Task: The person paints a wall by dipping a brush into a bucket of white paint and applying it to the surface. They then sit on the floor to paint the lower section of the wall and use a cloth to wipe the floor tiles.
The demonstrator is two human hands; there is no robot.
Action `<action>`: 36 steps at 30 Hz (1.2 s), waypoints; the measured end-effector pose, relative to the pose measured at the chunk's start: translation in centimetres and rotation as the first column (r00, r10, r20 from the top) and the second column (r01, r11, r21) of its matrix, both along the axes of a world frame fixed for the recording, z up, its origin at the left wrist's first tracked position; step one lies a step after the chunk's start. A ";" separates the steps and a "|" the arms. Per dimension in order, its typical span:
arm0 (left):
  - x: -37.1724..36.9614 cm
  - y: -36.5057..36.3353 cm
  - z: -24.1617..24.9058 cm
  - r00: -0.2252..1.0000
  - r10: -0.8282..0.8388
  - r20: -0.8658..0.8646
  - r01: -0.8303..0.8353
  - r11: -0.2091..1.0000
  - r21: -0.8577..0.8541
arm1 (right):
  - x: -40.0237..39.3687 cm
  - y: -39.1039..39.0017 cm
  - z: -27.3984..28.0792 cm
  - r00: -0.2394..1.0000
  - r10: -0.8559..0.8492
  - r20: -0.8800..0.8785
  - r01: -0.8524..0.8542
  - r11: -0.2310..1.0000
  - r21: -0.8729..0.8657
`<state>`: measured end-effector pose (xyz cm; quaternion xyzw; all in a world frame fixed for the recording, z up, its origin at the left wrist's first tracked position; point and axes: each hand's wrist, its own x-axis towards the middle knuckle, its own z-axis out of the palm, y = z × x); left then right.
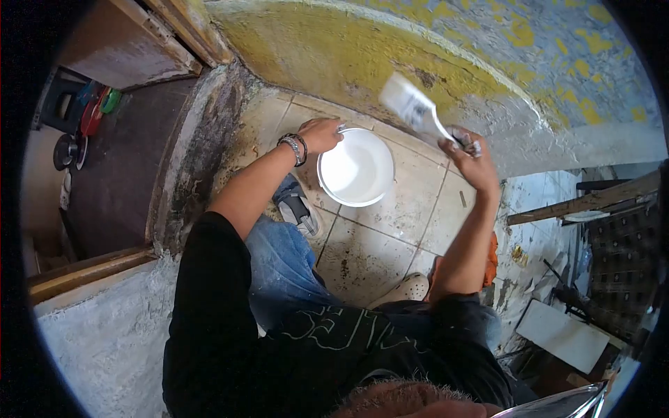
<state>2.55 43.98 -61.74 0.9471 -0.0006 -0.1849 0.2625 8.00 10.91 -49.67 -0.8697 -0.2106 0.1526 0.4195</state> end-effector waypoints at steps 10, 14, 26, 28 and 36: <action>0.9 -3.4 2.4 0.993 -0.051 0.105 0.055 0.998 -0.036 | -4.6 8.2 -8.2 0.898 0.437 0.046 -0.227 0.553 -0.802; 0.9 -4.6 2.8 0.985 -0.113 0.129 0.118 0.993 -0.028 | -5.5 8.0 -12.9 0.877 0.458 0.145 -0.160 0.563 -0.811; 1.3 -4.5 3.6 0.993 -0.096 0.075 0.093 0.995 0.046 | -2.1 4.2 -8.9 0.954 0.291 -0.065 -0.257 0.694 -0.672; 1.6 -3.9 3.1 0.994 -0.082 0.067 0.076 0.994 0.077 | -0.4 2.2 -9.5 0.972 0.190 -0.137 -0.234 0.800 -0.552; 1.8 -3.1 0.7 0.992 -0.045 0.117 0.035 0.996 0.084 | 1.1 -0.5 -4.6 0.974 -0.023 -0.223 -0.121 0.784 -0.609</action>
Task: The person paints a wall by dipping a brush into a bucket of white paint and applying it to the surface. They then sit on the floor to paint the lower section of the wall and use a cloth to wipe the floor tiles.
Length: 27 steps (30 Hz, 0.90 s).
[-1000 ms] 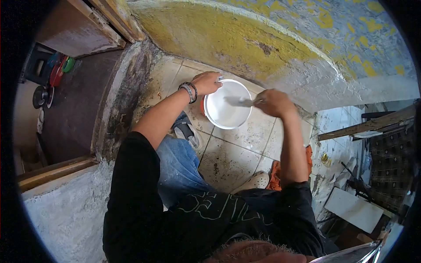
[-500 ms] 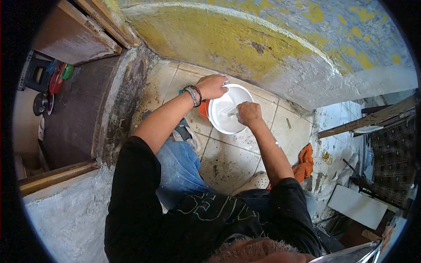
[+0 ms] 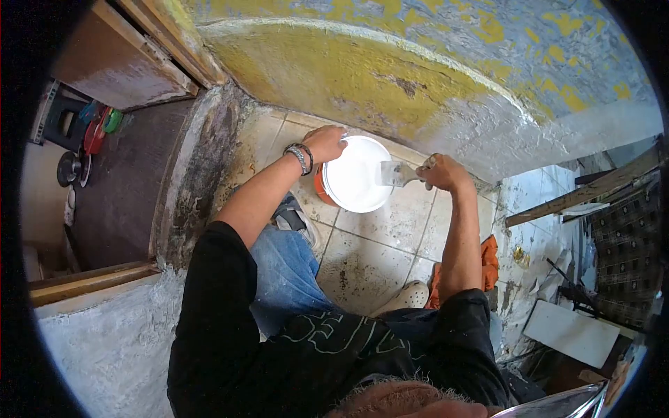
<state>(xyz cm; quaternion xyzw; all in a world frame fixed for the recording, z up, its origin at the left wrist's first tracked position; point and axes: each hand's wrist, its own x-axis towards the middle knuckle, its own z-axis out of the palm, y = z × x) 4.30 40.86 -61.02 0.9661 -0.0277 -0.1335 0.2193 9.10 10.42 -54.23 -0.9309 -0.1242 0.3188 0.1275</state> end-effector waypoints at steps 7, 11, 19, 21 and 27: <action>0.1 0.6 0.2 0.998 0.032 -0.047 -0.031 0.999 0.020 | -1.1 -1.8 4.6 0.991 -0.043 0.130 0.037 0.998 0.046; 0.0 1.5 0.0 0.996 0.066 -0.053 -0.063 0.997 0.055 | -1.1 -1.3 4.1 0.993 0.046 0.111 -0.076 0.958 0.276; -0.2 2.1 0.6 0.978 0.177 -0.115 -0.166 0.981 0.095 | -1.9 1.4 -0.4 0.931 0.190 0.311 -0.275 0.926 0.260; -0.1 2.8 -1.3 0.984 0.176 -0.021 -0.174 0.982 0.070 | -1.6 1.4 -2.1 0.931 0.216 0.295 -0.313 0.889 0.336; 0.0 3.4 -0.5 0.981 0.189 -0.044 -0.183 0.976 0.120 | -2.2 2.2 -2.2 0.960 0.193 0.205 -0.247 0.928 0.281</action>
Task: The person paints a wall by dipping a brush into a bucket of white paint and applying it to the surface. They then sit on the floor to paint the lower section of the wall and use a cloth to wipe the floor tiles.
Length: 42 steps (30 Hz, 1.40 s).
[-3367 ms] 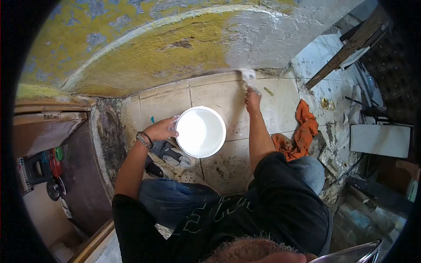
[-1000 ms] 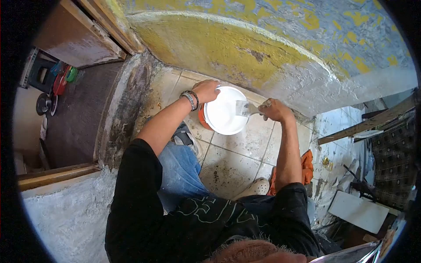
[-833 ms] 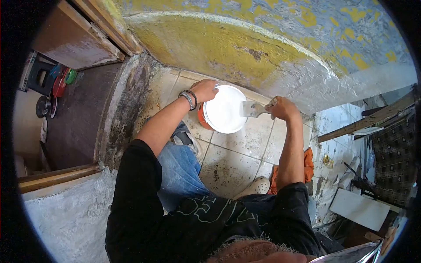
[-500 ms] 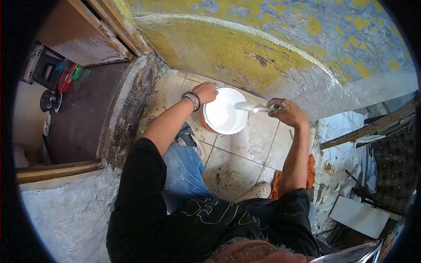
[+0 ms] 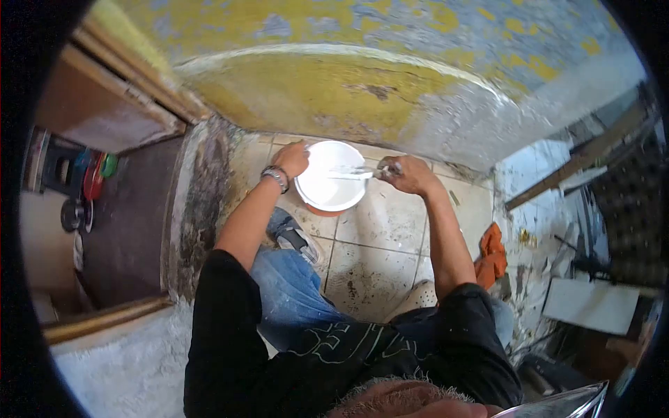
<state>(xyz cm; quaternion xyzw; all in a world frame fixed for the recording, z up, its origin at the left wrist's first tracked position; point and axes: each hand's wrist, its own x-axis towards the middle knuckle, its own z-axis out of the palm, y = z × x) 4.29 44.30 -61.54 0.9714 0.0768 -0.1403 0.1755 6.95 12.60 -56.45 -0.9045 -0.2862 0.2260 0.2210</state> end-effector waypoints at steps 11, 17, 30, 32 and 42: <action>-0.5 1.4 -0.5 0.998 0.057 0.026 -0.060 0.991 0.121 | -2.2 0.8 -6.4 0.863 -0.025 -0.505 0.260 0.878 0.401; -0.7 2.4 -1.4 0.999 0.051 -0.005 -0.050 0.992 0.117 | -2.1 1.7 -7.5 0.864 -0.118 -0.490 0.323 0.876 0.359; -0.9 2.8 -1.2 0.997 0.054 -0.050 -0.047 0.990 0.130 | -3.1 2.2 -7.2 0.971 -0.082 -0.226 0.186 0.853 0.487; -0.9 2.8 -1.4 0.997 0.053 -0.048 -0.047 0.991 0.128 | -3.2 2.5 -7.6 0.951 -0.109 -0.289 0.232 0.871 0.434; -1.1 2.9 -1.2 0.997 0.070 0.010 -0.071 0.991 0.114 | -3.0 2.9 -10.4 0.880 -0.023 -0.475 0.340 0.729 0.594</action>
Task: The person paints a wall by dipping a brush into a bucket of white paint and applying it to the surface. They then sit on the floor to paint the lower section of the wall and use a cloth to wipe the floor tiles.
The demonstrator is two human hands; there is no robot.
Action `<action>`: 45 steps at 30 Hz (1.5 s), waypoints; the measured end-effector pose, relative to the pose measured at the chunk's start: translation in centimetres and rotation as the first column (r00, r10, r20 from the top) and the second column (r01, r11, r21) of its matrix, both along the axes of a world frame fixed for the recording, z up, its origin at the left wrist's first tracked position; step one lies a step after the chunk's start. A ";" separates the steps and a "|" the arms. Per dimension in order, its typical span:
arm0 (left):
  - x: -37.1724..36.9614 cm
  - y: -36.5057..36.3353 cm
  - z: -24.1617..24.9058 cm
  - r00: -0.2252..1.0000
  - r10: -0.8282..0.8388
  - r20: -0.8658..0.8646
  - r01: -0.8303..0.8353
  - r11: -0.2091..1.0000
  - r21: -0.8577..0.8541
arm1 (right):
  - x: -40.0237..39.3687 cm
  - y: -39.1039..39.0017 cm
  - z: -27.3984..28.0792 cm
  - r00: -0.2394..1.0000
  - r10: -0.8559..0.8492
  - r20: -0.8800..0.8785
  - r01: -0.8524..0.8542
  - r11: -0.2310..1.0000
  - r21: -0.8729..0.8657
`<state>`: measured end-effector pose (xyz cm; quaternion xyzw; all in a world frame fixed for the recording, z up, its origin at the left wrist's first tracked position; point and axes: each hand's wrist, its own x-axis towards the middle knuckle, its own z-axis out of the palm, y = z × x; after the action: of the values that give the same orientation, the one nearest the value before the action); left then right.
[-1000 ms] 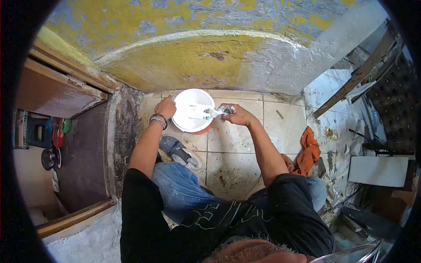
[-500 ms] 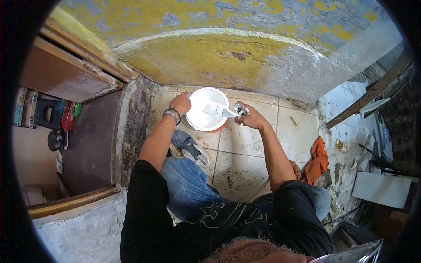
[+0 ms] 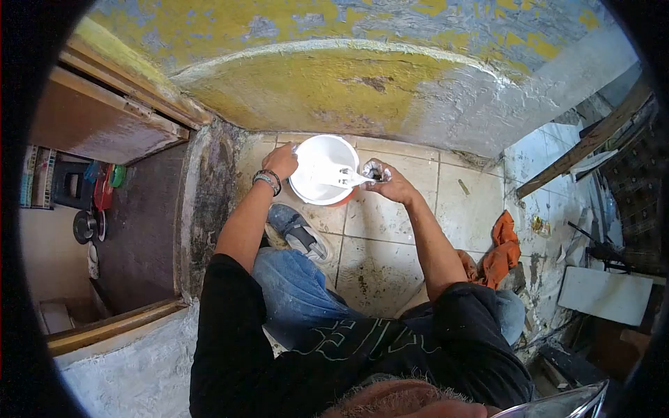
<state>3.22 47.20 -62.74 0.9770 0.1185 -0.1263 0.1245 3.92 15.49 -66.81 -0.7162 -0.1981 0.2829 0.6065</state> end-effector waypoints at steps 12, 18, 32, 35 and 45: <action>-0.4 -0.7 1.5 0.998 0.038 -0.047 -0.037 0.999 0.012 | -0.2 0.2 2.6 0.998 0.033 -0.047 -0.038 0.994 -0.105; 0.0 -0.5 1.0 0.999 -0.014 -0.053 0.015 1.000 0.026 | 1.6 -2.5 1.9 0.967 -0.255 -0.029 0.256 0.964 0.070; 0.1 -0.5 0.5 0.998 -0.012 -0.064 0.014 0.999 0.031 | 1.6 -3.8 -4.5 0.680 -0.677 -0.280 0.704 0.710 -0.005; 0.3 -0.6 0.5 0.998 0.000 -0.067 0.002 0.999 0.033 | 2.3 -2.7 -4.7 0.619 -0.634 -0.464 0.736 0.674 0.062; -0.2 -0.6 1.2 0.999 0.031 -0.008 -0.031 0.999 -0.025 | 1.8 0.3 16.1 0.665 -0.561 -0.493 0.744 0.555 0.372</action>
<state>3.01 46.63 -61.50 0.9729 0.1324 -0.1297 0.1381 5.76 15.76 -50.71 -0.4774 0.1151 0.0758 0.8678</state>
